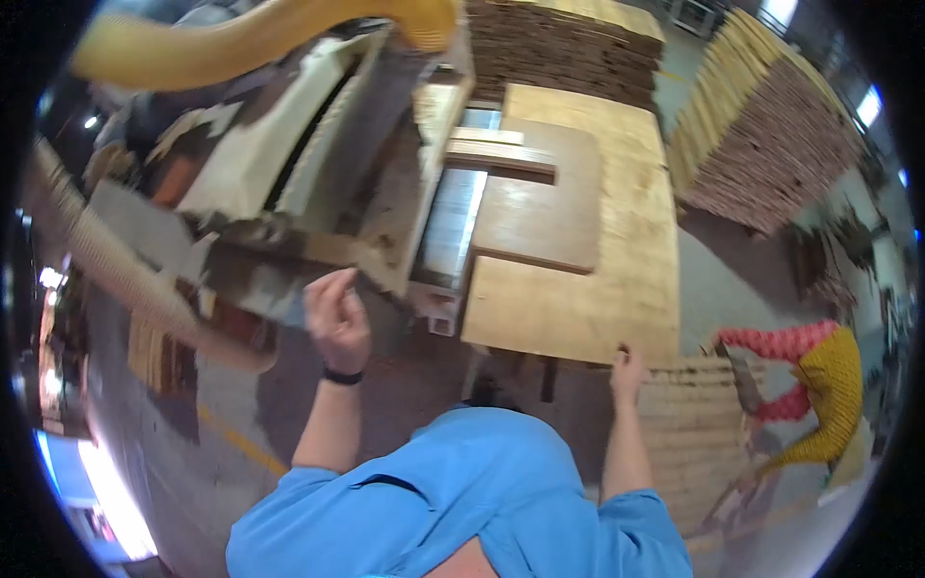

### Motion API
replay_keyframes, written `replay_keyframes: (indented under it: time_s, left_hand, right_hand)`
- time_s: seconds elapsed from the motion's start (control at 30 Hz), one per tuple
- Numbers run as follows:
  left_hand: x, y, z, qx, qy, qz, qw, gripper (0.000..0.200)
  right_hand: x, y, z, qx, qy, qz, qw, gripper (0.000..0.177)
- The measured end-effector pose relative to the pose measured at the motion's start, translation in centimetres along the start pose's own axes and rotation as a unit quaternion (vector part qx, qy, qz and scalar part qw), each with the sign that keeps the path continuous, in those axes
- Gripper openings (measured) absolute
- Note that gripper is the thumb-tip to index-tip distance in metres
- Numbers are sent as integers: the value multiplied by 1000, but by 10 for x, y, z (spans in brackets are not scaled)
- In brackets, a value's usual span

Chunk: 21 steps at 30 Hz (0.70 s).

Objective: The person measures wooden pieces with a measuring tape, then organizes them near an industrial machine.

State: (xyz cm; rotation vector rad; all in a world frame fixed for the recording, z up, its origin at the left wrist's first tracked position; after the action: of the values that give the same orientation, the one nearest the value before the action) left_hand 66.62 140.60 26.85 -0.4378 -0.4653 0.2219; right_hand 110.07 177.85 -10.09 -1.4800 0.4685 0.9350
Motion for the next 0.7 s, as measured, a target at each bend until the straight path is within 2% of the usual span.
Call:
replay_keyframes:
  time_s: [0.03,0.17,0.33,0.4,0.47,0.53,0.7]
  left_hand:
    - [-3,0,-2,2,-11,-16,1000,34]
    - [1,-4,6,4,-44,-22,999,28]
    - [-11,-11,17,3,-75,83,994,25]
    - [-18,-11,14,-4,-99,133,986,24]
    - [-26,-8,7,0,-106,169,980,24]
    - [-31,-3,2,-6,-103,201,974,24]
    - [-42,0,-6,18,-119,208,971,30]
  right_hand:
    - [-11,-2,-10,0,-15,-31,999,25]
    - [-9,-8,-20,-7,25,-37,999,25]
    - [-40,18,32,-24,-14,-29,999,25]
    - [-75,39,75,-50,-90,-25,994,24]
    - [-109,67,124,-84,-108,-11,991,26]
    - [-159,94,173,-74,-232,-73,967,30]
    - [-241,185,291,-125,-350,-95,924,44]
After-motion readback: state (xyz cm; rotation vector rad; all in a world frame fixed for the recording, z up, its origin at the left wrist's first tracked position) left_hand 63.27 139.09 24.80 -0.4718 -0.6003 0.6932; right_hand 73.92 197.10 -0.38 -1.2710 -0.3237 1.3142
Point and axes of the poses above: each hand's wrist, its own z-axis towards the middle knuckle, its own y-axis out of the palm, x = y × z, the point moved 10 cm from there along z, towards the middle knuckle, and after that the axes turned 2 degrees about z, right-handed, at the moved point
